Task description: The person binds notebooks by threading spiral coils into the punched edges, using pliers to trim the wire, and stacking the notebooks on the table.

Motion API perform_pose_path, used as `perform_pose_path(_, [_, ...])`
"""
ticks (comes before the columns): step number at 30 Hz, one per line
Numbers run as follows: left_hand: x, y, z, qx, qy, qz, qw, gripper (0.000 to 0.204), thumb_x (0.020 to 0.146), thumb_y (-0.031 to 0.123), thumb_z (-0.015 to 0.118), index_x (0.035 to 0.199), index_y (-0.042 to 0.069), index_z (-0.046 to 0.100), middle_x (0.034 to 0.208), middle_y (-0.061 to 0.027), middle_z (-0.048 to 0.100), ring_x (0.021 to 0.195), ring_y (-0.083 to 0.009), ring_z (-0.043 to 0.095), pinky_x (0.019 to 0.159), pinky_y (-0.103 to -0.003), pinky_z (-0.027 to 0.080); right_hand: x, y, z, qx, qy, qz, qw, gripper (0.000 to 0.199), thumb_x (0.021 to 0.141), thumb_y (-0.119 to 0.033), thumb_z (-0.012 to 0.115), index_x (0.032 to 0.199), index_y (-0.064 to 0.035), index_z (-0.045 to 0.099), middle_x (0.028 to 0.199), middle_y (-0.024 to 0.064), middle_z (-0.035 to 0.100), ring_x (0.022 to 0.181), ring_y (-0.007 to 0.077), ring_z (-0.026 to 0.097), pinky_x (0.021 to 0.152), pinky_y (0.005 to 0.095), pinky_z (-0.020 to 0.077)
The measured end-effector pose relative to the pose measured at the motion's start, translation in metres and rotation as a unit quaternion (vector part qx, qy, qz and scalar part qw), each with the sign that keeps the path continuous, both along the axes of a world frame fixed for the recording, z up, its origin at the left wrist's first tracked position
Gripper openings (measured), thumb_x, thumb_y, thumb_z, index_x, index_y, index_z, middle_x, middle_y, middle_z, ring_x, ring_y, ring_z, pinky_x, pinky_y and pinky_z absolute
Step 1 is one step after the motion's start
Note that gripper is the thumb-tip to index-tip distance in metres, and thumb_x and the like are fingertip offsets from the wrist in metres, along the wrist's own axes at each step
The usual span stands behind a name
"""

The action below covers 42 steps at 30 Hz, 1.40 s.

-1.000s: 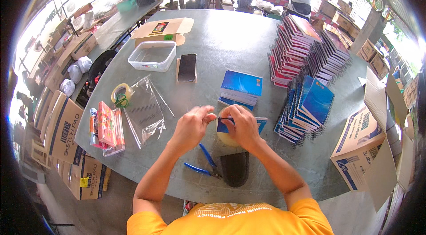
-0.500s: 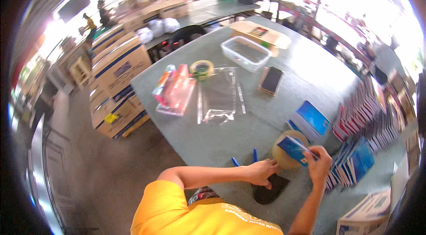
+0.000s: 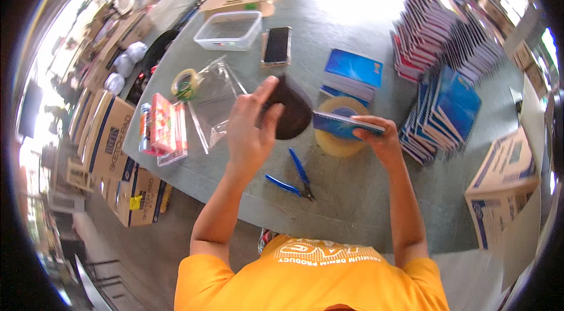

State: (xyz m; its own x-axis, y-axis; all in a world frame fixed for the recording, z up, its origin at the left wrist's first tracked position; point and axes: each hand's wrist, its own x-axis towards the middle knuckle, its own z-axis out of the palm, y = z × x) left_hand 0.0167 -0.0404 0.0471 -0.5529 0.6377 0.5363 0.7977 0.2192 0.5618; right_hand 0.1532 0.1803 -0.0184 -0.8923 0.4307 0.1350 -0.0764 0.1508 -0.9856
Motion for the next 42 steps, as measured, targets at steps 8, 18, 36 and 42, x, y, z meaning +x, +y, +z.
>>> perform_pose_path(8, [0.003,0.009,-0.027,-0.113,-0.026,-0.142,0.983,0.045,0.075,0.001,0.062,0.117,0.017,0.062,0.088,-0.0108,0.062,0.076,-0.0250,0.062,0.068,-0.035,0.051,0.007,0.000,-0.003,-0.027,0.036,-0.003,0.999,0.023,0.077,-0.006,0.073,0.100,-0.0042,0.070,0.091,0.0010,0.068,0.080,0.0077,0.058,0.070,0.0207,0.0466])
perform_pose_path(18, [0.007,0.023,-0.024,-0.030,0.044,-0.094,0.994,0.042,0.079,0.002,0.063,0.120,0.011,0.060,0.088,-0.0112,0.062,0.074,-0.0266,0.060,0.065,-0.034,0.049,0.002,0.000,-0.005,-0.026,0.060,0.006,0.998,0.022,0.078,-0.004,0.071,0.100,-0.0038,0.069,0.095,0.0036,0.068,0.085,0.0104,0.060,0.077,0.0242,0.0475])
perform_pose_path(36, [0.011,0.031,-0.023,-0.073,-0.003,-0.171,0.983,0.044,0.074,-0.002,0.067,0.117,0.010,0.062,0.093,-0.0139,0.064,0.083,-0.0262,0.062,0.075,-0.035,0.049,0.004,0.003,-0.005,-0.019,0.081,0.023,0.996,0.023,0.079,-0.006,0.070,0.102,-0.0030,0.068,0.100,0.0057,0.068,0.090,0.0126,0.061,0.083,0.0264,0.0473])
perform_pose_path(42, [0.026,0.048,-0.010,-0.025,-0.065,-0.141,0.988,0.042,0.073,-0.002,0.068,0.114,0.007,0.063,0.094,-0.0133,0.065,0.084,-0.0267,0.062,0.075,-0.034,0.049,0.011,0.006,-0.009,-0.042,0.072,0.045,0.996,0.024,0.080,-0.005,0.069,0.104,-0.0030,0.067,0.100,0.0040,0.067,0.091,0.0102,0.059,0.082,0.0255,0.0473])
